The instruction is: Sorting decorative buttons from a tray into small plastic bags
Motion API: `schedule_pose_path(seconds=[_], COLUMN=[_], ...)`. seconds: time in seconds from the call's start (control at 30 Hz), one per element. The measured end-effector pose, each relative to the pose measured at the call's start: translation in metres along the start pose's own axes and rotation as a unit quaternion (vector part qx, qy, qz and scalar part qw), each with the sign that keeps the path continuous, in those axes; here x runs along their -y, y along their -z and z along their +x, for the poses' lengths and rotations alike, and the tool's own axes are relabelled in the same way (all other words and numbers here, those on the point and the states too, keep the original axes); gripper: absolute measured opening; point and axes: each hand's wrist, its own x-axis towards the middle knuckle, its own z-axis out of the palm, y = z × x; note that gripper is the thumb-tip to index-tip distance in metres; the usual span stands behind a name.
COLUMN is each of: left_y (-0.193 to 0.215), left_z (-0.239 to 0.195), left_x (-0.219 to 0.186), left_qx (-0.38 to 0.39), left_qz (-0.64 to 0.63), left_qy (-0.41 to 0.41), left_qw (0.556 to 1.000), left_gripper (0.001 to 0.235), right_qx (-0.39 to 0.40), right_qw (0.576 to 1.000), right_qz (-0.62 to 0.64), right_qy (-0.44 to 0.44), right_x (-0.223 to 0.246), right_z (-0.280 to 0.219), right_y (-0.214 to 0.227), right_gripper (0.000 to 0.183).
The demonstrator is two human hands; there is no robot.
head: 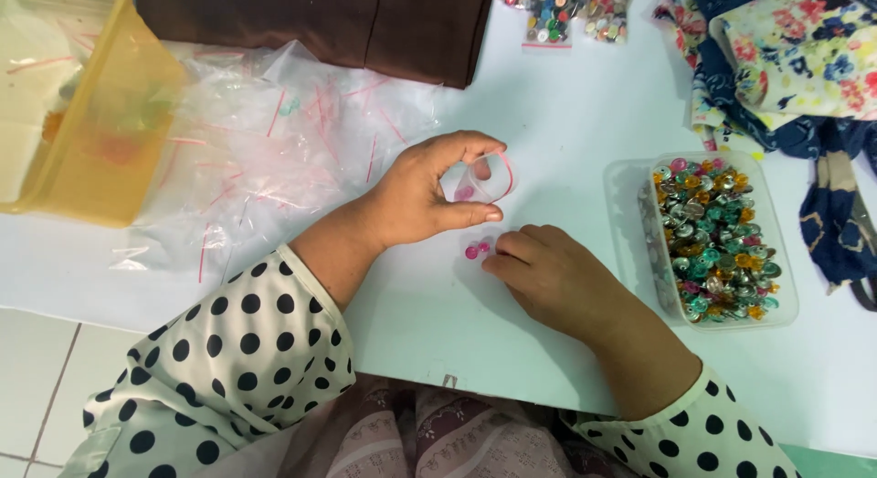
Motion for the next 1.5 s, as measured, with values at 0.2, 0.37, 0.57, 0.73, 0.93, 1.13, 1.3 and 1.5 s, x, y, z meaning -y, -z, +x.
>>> schedule_pose_path(seconds=[0.2, 0.37, 0.57, 0.73, 0.93, 1.13, 1.3, 1.5], left_y=[-0.006, -0.007, -0.009, -0.023, -0.029, -0.026, -0.015, 0.008], left_z=[-0.003, -0.002, -0.004, -0.007, -0.008, -0.006, -0.003, 0.007], left_x=[-0.004, -0.006, -0.011, -0.018, -0.021, -0.024, 0.005, -0.001], left_qx=[-0.004, 0.024, 0.054, 0.096, 0.133, 0.139, 0.021, -0.023], left_qz=[0.006, 0.026, 0.063, 0.069, 0.071, 0.064, -0.042, -0.018], left_qy=[0.007, 0.0, -0.017, -0.035, -0.026, -0.033, -0.001, 0.025], left_qw=[1.0, 0.999, 0.996, 0.992, 0.988, 0.988, 0.999, 0.999], left_gripper=[0.062, 0.061, 0.064, 0.063, 0.066, 0.067, 0.063, 0.053], right_qx=[0.014, -0.053, -0.268, -0.325, -0.313, -0.292, -0.295, -0.059], right_qw=[1.0, 0.998, 0.963, 0.943, 0.946, 0.953, 0.953, 0.998], right_qz=[-0.001, 0.014, -0.017, -0.053, -0.021, -0.029, -0.028, 0.01], right_qy=[-0.014, 0.003, 0.037, 0.044, 0.079, 0.079, 0.066, 0.001], right_x=[-0.001, 0.0, -0.003, -0.011, -0.006, -0.004, -0.012, 0.005], right_z=[-0.002, 0.004, -0.007, -0.018, -0.008, -0.004, -0.009, 0.002], right_y=[0.009, 0.013, 0.032, 0.03, 0.034, 0.039, 0.033, 0.017], right_gripper=[0.004, 0.011, 0.017, 0.018, 0.014, 0.019, 0.023, 0.025])
